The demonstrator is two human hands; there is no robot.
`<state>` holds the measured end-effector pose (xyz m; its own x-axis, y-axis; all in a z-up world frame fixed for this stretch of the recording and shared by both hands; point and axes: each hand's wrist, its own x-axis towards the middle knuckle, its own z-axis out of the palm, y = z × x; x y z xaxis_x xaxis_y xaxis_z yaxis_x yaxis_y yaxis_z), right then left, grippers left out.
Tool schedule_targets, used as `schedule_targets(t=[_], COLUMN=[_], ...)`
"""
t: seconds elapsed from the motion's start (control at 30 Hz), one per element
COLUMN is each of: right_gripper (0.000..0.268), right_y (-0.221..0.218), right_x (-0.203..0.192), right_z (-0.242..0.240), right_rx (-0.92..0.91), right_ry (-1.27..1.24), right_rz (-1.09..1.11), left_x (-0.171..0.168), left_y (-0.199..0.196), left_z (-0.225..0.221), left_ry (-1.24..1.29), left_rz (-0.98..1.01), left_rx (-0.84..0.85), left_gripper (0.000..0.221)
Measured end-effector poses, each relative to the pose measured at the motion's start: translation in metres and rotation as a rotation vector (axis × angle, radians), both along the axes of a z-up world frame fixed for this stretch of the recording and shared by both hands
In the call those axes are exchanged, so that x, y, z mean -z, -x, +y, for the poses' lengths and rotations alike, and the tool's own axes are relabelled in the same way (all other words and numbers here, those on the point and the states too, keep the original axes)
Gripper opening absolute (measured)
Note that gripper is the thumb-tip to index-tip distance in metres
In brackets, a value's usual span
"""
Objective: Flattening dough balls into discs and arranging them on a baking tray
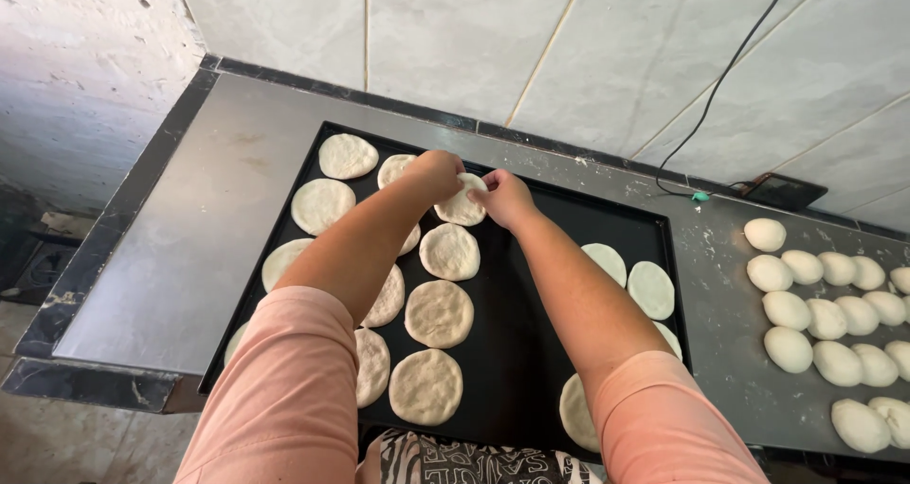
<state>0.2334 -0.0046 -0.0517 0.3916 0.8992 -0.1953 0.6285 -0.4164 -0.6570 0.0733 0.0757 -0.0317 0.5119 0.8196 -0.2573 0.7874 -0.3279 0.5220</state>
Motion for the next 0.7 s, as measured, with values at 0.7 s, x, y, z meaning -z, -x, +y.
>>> schedule_targets(t=[0.7], right_gripper=[0.031], right_y=[-0.008], right_x=[0.022], right_z=[-0.025], right_rx=[-0.550], right_ry=[-0.639], right_rz=[-0.656], left_x=[0.052], left_y=[0.026], left_z=[-0.011], left_ry=[-1.040], left_rz=[-0.071], left_rx=[0.262], left_gripper=[0.020])
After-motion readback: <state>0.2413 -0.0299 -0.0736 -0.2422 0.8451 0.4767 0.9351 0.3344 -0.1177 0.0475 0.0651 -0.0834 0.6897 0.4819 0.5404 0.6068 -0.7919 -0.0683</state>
